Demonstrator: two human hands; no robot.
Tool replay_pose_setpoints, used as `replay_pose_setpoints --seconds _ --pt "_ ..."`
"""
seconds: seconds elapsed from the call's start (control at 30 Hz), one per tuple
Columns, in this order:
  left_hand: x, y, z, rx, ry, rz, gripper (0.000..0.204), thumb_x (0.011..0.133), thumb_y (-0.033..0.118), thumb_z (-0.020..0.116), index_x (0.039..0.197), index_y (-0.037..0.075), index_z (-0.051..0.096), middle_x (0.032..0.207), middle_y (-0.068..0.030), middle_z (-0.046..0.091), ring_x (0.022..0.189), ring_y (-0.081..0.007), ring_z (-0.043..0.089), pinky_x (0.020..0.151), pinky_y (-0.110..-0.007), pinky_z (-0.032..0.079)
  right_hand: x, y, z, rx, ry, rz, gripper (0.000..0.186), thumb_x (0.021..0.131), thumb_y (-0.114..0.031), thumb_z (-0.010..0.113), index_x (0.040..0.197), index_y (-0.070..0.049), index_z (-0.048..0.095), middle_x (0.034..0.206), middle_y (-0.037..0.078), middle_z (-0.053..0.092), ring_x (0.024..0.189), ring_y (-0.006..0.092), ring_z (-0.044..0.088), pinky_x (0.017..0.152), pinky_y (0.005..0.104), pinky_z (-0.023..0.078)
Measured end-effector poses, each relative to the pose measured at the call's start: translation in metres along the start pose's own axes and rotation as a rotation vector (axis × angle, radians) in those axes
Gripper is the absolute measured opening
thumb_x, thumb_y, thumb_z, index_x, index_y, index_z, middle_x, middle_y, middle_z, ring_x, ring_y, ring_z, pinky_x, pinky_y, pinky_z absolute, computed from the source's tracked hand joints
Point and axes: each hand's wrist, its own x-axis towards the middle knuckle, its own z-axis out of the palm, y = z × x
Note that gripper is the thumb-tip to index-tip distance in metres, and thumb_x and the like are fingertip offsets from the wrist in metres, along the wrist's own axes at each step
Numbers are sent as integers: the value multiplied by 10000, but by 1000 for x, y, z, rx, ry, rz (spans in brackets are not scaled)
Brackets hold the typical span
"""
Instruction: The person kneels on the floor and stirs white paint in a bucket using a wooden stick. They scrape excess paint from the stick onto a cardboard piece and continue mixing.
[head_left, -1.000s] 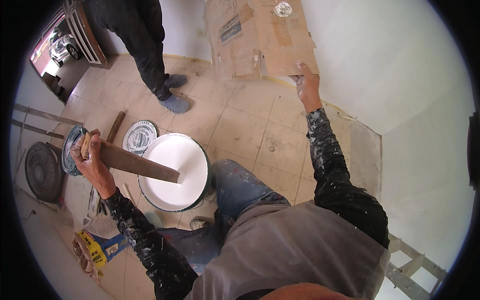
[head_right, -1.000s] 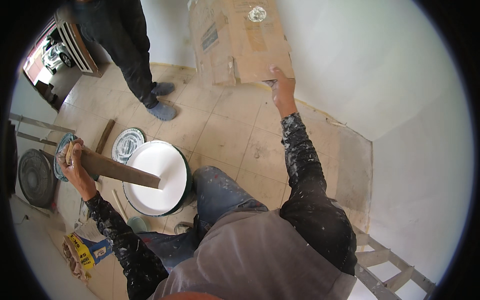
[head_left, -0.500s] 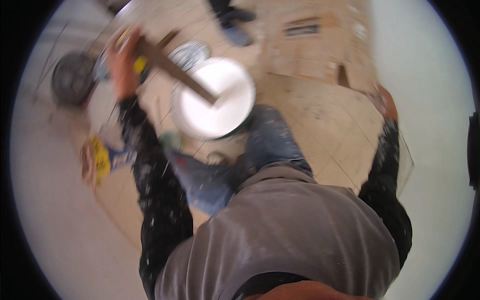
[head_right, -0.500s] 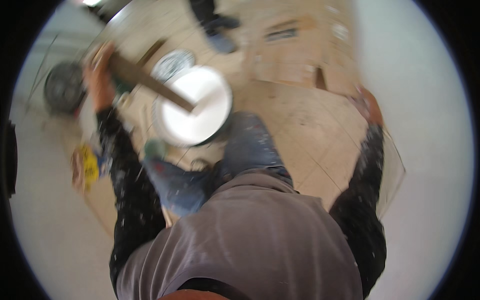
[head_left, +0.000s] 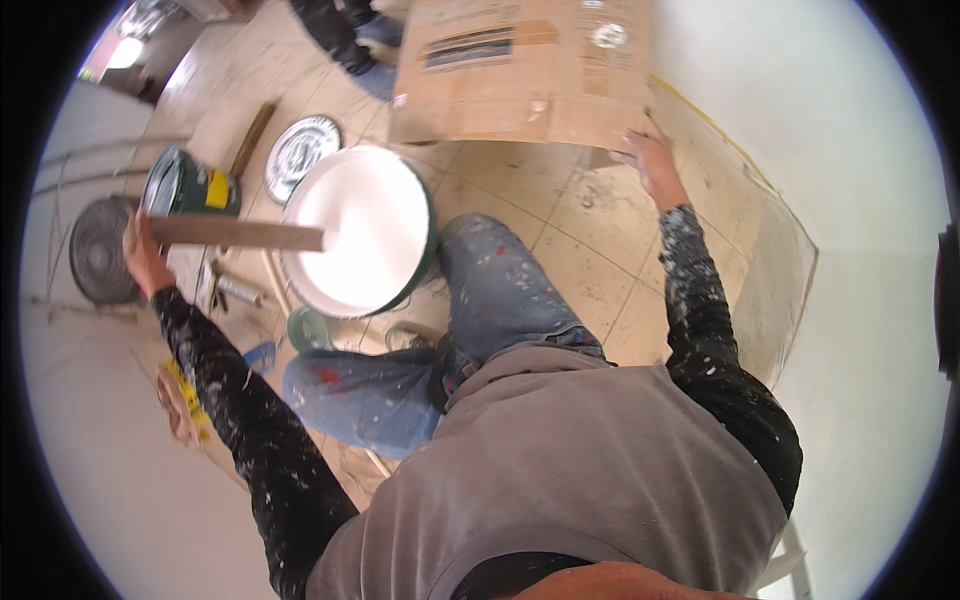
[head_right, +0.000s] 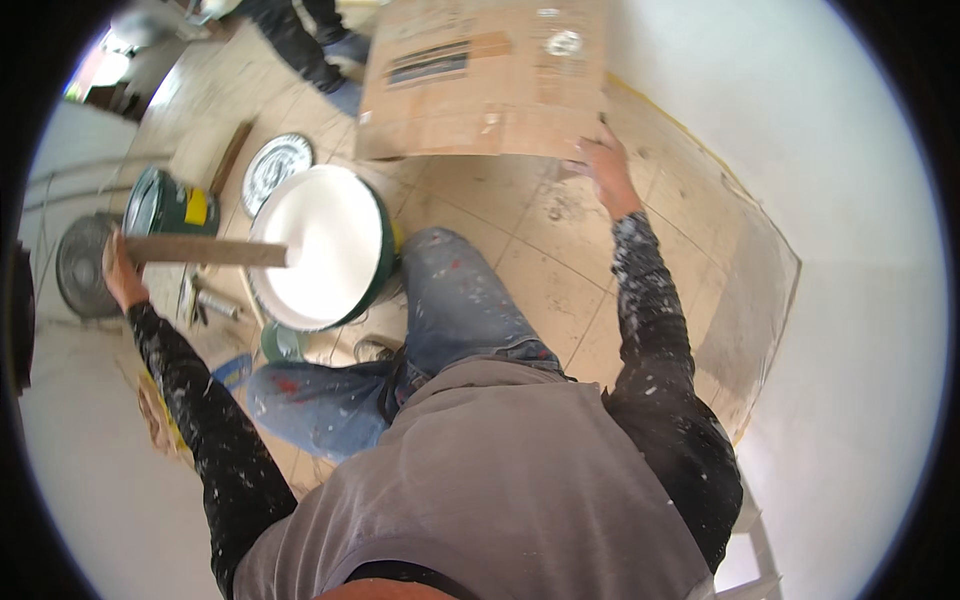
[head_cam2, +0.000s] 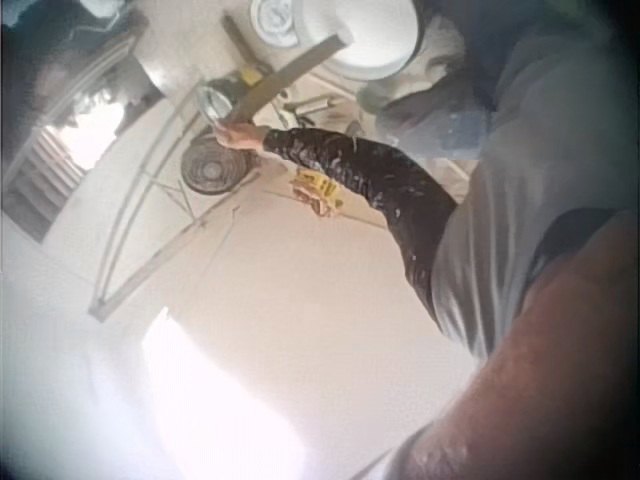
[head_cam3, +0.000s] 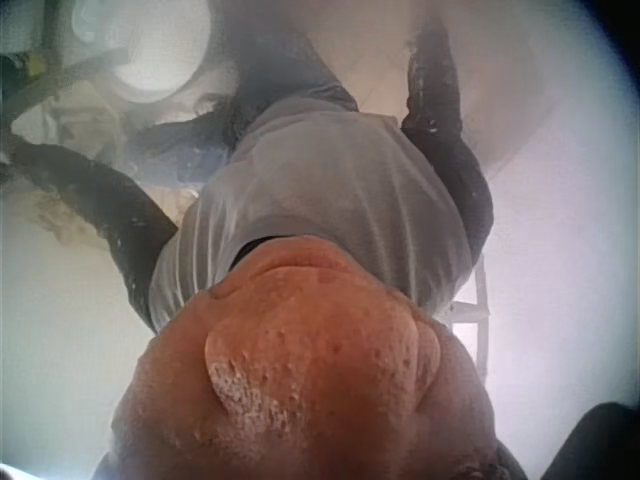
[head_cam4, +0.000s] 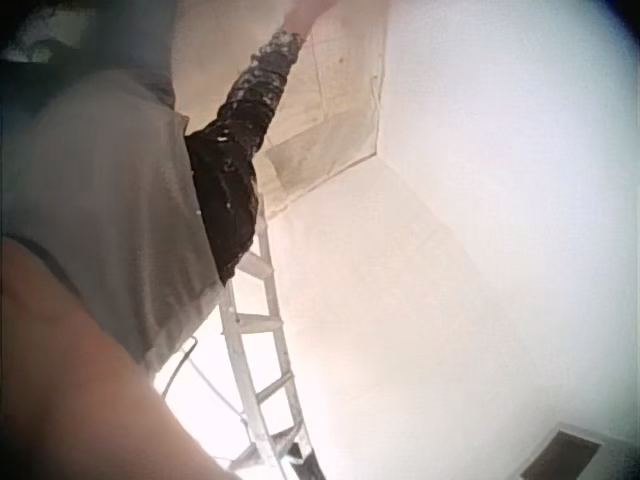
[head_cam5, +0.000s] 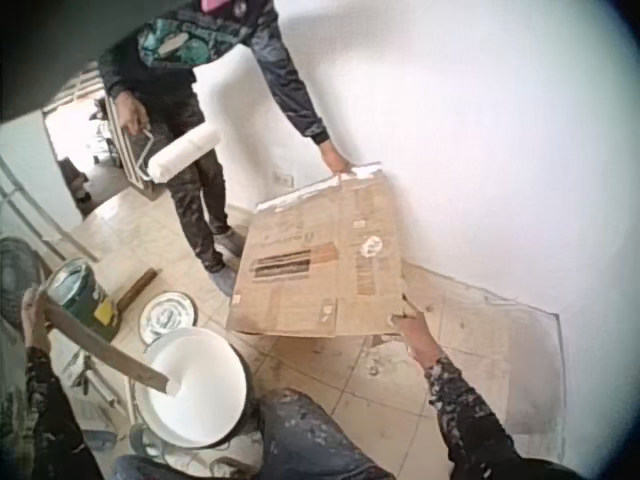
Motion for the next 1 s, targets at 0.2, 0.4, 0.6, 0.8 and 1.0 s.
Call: replay_pose_setpoints --seconds 0.2,0.4,0.6,0.8,1.0 --pt "69 -102 -58 560 125 297 652 802 273 803 1375 57 582 1297 -151 670 1115 -297 677 976 -412 520 -2 -51 23 -221 10 9 431 983 -199 648 1360 -3 573 1096 74 654 688 135 611 670 308 597" --pt "89 -151 -69 1471 47 558 960 696 -30 768 1524 288 399 1364 -79 655 1171 -292 669 972 -460 508 -18 -69 33 -236 -89 96 419 980 -211 646 1340 -3 594 971 29 622 582 107 479 650 307 571" --pt "46 -86 14 890 679 394 556 845 362 740 1252 32 555 1142 -142 663 980 -351 656 948 -509 514 -20 -91 41 -457 -103 109 426 981 -214 640 1351 -10 594 903 54 611 599 138 510 666 317 574" --pt "-184 134 397 206 -965 1006 384 924 158 578 1297 74 617 1178 -169 637 1016 -343 647 927 -467 538 4 -66 33 -1138 77 -281 540 958 -240 614 1449 -30 534 1134 233 706 975 399 688 891 475 535" --pt "-312 198 525 628 -1494 1376 545 926 70 578 1417 306 586 1194 -150 641 1087 -342 666 949 -456 542 -32 -72 58 -1148 51 -282 464 953 -220 607 1395 -81 595 1195 242 696 1128 442 644 979 506 490"
